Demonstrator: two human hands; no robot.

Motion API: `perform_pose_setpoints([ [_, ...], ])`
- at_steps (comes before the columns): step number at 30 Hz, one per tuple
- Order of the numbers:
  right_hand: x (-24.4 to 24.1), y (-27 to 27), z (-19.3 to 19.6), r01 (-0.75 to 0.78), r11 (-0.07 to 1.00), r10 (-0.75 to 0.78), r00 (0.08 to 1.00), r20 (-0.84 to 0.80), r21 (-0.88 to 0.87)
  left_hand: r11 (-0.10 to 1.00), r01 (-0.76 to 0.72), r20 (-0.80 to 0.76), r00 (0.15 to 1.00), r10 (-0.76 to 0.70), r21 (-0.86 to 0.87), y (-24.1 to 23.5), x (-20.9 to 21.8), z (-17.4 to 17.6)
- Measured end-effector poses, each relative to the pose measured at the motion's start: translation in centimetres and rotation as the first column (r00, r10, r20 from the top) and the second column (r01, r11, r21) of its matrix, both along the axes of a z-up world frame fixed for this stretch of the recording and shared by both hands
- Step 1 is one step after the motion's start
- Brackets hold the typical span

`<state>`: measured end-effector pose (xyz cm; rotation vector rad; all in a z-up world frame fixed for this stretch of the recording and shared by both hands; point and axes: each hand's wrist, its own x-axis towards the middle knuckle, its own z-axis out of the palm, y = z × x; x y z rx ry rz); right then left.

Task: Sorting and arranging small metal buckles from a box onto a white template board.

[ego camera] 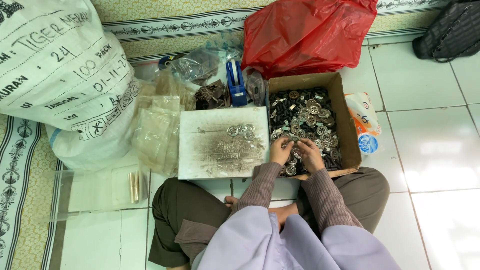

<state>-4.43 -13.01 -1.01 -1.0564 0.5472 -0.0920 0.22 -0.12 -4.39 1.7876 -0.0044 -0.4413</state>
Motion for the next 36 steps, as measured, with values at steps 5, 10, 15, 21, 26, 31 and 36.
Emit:
perform_pose_setpoints([
  [5,-0.1,0.3,-0.2,0.004,0.985,-0.008,1.000,-0.024,-0.172,0.999,-0.012,-0.102,0.995,0.008,-0.036,0.7,0.0,1.1],
  [10,0.0,0.4,-0.4,0.015,0.986,-0.019,0.999,-0.026,-0.168,0.998,-0.054,-0.052,0.997,0.052,-0.044,0.5,-0.6,3.1],
  [15,0.1,0.4,-0.4,0.039,0.990,-0.040,0.999,-0.008,-0.133,0.999,-0.041,0.048,0.998,0.040,0.018,0.3,-0.4,3.8],
  [21,0.0,0.6,1.3,0.025,0.998,-0.026,1.000,-0.007,-0.051,1.000,-0.019,0.080,0.997,0.020,-0.011,0.4,-0.3,3.5],
  [26,0.3,-0.6,-1.9,0.035,0.999,-0.036,0.999,0.017,0.013,0.997,-0.003,0.071,0.997,0.009,-0.083,0.7,-1.1,3.3],
  [31,0.5,-0.3,-1.7,0.037,0.998,-0.039,0.999,0.029,0.050,0.990,0.016,0.231,0.973,0.017,-0.137,1.0,-1.9,5.3],
  [36,1.0,3.9,3.1,-0.015,0.997,0.017,1.000,0.024,-0.080,0.973,-0.205,0.468,0.853,0.231,-0.106,1.8,-2.1,5.0],
])
